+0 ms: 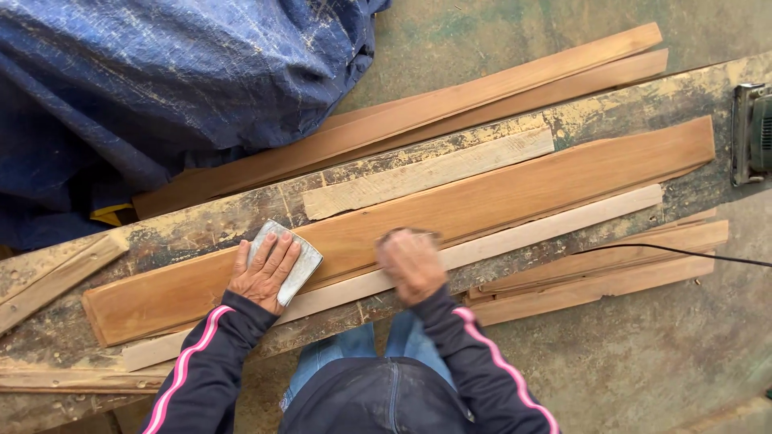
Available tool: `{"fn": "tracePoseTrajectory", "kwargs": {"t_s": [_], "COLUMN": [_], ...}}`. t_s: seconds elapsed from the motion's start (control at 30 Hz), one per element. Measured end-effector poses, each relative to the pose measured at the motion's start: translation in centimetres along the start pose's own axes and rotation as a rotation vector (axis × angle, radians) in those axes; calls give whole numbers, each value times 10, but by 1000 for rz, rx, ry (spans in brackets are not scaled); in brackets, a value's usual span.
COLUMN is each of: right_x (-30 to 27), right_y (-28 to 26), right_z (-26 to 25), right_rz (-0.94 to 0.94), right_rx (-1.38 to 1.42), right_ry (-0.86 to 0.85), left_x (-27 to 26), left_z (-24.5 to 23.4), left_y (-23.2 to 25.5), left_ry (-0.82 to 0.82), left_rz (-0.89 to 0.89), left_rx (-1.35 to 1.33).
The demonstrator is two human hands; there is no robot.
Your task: Sand several long pieces of wood using a power sander and manual sandpaper.
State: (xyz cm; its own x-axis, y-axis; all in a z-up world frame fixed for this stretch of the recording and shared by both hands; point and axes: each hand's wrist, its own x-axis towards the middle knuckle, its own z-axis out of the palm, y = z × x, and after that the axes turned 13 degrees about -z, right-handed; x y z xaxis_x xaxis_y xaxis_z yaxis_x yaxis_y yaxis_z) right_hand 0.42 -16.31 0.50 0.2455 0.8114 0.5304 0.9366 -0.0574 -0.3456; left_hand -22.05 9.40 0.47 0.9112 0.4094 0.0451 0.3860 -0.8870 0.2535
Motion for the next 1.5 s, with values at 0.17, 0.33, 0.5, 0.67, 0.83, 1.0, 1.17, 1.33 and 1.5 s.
{"fn": "tracePoseTrajectory", "kwargs": {"t_s": [0.17,0.33,0.5,0.67,0.83,1.0,1.17,1.33,1.5], "right_x": [-53,-30,-15,-40,-47,-38,-77,-206,-222], "right_y": [98,3,27,141,106,86,239,361,370], "right_z": [-66,-3,-44,-113,-70,-75,-195,-234,-223], "right_rz": [214,127,-56,189,325,145,432,652,742], "right_rx": [-423,-254,-59,-411,-465,-201,-539,-556,-572], "right_ry": [-79,63,-95,-25,-13,-6,-148,58,256], "left_x": [0,2,-1,-4,4,53,168,278,369], "left_z": [-4,-4,0,3,14,39,89,162,214], "left_y": [2,2,-1,-2,8,72,223,382,510], "left_ry": [-17,-1,-53,-54,-38,-252,-216,-75,-82], "left_rz": [-6,8,-2,3,31,267,450,564,546], "left_rx": [-10,-9,-16,1,-36,87,11,-95,-158]}}
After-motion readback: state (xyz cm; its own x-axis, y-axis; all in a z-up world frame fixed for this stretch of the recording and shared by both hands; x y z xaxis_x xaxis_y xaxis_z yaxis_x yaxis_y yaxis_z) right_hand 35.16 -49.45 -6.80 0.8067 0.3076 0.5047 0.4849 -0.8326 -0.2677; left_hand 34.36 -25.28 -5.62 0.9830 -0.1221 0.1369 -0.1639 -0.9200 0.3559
